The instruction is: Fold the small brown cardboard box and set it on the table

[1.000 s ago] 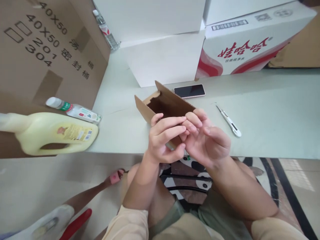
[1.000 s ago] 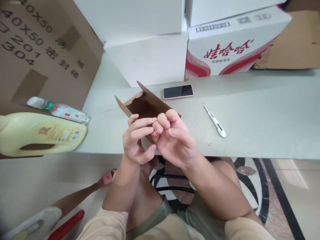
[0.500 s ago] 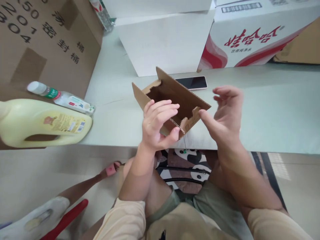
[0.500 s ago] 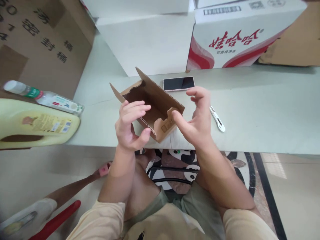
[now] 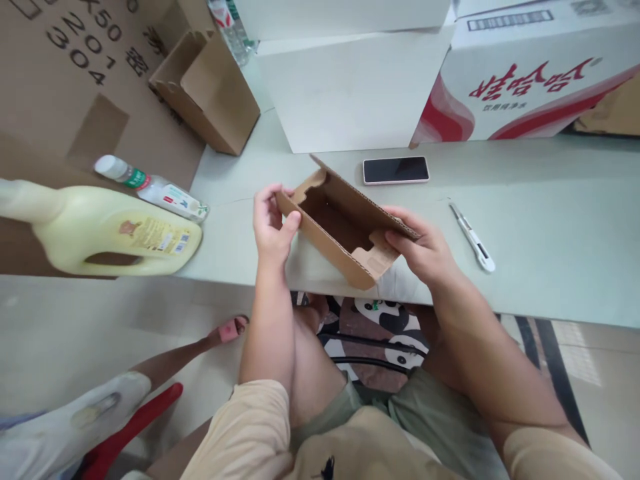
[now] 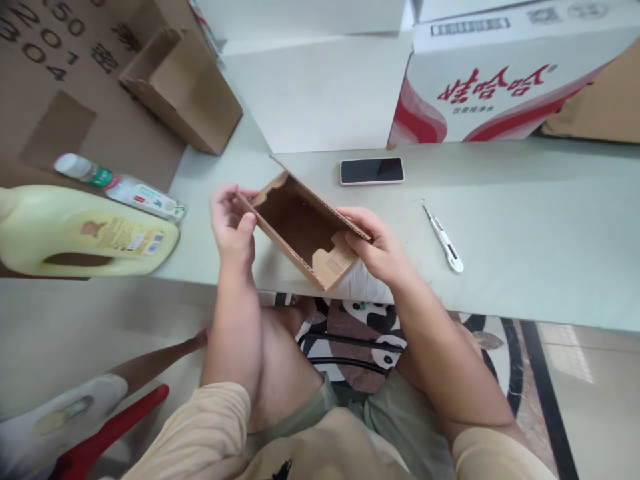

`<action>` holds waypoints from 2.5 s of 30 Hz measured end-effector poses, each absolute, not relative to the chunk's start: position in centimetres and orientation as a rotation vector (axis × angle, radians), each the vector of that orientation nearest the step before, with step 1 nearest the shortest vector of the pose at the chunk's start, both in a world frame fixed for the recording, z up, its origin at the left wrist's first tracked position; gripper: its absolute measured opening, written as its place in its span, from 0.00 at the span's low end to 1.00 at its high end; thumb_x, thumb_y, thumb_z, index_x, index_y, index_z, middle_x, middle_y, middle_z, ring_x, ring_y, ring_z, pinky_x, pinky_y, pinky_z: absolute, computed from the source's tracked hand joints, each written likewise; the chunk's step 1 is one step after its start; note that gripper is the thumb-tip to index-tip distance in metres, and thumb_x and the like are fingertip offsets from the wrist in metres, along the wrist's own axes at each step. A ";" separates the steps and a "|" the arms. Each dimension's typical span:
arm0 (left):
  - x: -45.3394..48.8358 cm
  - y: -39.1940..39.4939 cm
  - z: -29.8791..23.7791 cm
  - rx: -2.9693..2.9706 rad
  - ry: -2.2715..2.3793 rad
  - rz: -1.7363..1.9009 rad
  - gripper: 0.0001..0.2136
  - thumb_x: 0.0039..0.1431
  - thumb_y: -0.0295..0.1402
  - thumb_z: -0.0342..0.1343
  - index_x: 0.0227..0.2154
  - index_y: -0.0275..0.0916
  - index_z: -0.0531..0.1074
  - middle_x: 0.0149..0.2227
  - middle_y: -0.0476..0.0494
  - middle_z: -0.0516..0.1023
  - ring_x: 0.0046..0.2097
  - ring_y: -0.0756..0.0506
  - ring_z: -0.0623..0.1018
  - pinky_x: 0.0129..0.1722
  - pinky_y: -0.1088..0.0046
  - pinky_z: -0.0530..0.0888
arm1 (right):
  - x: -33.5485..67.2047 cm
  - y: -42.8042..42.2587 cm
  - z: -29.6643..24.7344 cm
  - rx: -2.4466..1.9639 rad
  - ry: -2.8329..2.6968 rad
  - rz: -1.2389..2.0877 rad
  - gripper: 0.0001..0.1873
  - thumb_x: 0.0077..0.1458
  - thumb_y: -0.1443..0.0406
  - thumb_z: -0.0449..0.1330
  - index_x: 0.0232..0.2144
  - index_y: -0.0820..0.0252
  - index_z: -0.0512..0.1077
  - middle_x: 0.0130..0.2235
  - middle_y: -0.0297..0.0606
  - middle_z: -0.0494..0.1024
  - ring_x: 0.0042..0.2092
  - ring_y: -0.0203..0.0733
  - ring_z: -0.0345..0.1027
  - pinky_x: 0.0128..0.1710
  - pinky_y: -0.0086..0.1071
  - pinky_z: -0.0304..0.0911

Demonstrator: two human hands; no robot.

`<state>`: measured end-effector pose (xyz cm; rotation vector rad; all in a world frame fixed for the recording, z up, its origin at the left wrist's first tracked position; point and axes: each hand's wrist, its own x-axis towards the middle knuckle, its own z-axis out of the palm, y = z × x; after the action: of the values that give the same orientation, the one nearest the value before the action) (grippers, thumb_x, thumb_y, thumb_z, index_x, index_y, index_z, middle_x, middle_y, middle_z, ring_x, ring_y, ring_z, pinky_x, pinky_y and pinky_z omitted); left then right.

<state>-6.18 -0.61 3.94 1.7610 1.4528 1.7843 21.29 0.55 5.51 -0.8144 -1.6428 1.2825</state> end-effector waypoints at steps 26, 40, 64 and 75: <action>-6.1 -1.2 5.2 1.907 1.731 1.565 0.15 0.63 0.45 0.54 0.40 0.43 0.82 0.49 0.41 0.80 0.51 0.43 0.79 0.55 0.60 0.75 | 22.1 -0.6 8.3 -0.612 -0.945 1.449 0.16 0.42 0.64 0.64 0.24 0.52 0.57 0.26 0.29 0.46 0.25 0.37 0.47 0.26 0.34 0.60; -4.8 -1.6 6.8 2.044 1.739 1.601 0.12 0.61 0.41 0.57 0.45 0.48 0.79 0.51 0.42 0.76 0.59 0.37 0.72 0.63 0.50 0.65 | 21.9 -2.3 11.4 -0.467 -0.880 1.540 0.26 0.38 0.67 0.71 0.23 0.53 0.53 0.25 0.27 0.50 0.24 0.35 0.50 0.21 0.32 0.60; 2.4 -4.2 10.5 2.582 1.140 1.307 0.17 0.58 0.39 0.54 0.51 0.50 0.71 0.53 0.46 0.78 0.54 0.42 0.77 0.60 0.58 0.64 | 20.2 -3.4 11.6 -0.396 -0.827 1.673 0.24 0.43 0.65 0.69 0.26 0.52 0.53 0.26 0.28 0.51 0.27 0.36 0.53 0.26 0.30 0.65; 1.3 -3.2 8.5 2.517 1.569 1.251 0.09 0.59 0.37 0.53 0.37 0.43 0.77 0.39 0.46 0.83 0.48 0.40 0.81 0.58 0.55 0.66 | 20.7 -2.3 11.3 -0.552 -0.919 1.430 0.18 0.41 0.68 0.65 0.27 0.52 0.57 0.28 0.29 0.54 0.30 0.37 0.57 0.33 0.34 0.65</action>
<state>1.33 -3.19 8.54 2.5170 1.5687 1.2507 20.71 -2.26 11.26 -0.5523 -0.9193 1.4302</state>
